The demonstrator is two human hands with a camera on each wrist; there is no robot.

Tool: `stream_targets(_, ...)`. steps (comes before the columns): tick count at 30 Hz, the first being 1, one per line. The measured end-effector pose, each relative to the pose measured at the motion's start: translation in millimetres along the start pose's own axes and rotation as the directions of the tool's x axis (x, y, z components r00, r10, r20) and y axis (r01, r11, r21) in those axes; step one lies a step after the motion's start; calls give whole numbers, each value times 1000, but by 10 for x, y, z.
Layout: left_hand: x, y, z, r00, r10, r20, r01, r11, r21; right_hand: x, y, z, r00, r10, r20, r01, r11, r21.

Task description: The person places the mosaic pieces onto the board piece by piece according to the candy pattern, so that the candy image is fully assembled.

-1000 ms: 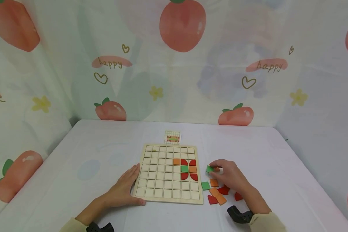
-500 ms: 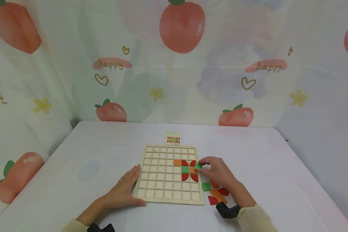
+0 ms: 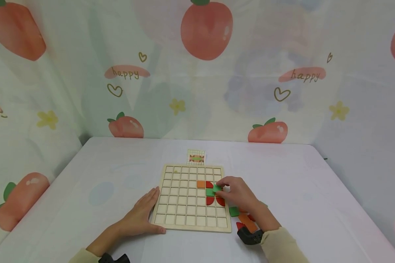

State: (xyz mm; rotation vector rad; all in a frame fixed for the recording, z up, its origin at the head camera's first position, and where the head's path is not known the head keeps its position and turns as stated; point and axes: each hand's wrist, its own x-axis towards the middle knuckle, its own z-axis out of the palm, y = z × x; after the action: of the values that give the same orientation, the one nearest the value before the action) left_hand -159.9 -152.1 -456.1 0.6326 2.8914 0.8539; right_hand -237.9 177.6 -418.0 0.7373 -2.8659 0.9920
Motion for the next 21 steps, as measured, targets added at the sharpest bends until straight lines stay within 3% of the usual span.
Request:
stream_targets(7,-11,7,-6,1000,2,3,-2,1000,4,27,-51,32,999,-46,11,46,999,3)
stream_targets(16,0,14,-9,1000,9,-10,-9,1000,17,82,-77,85,983,-182,2,182,983,-3)
stream_targets(21,2,15,-4,1000,13,-13,-12,1000,16,106,-117,122,985,-172,33,170,984,46)
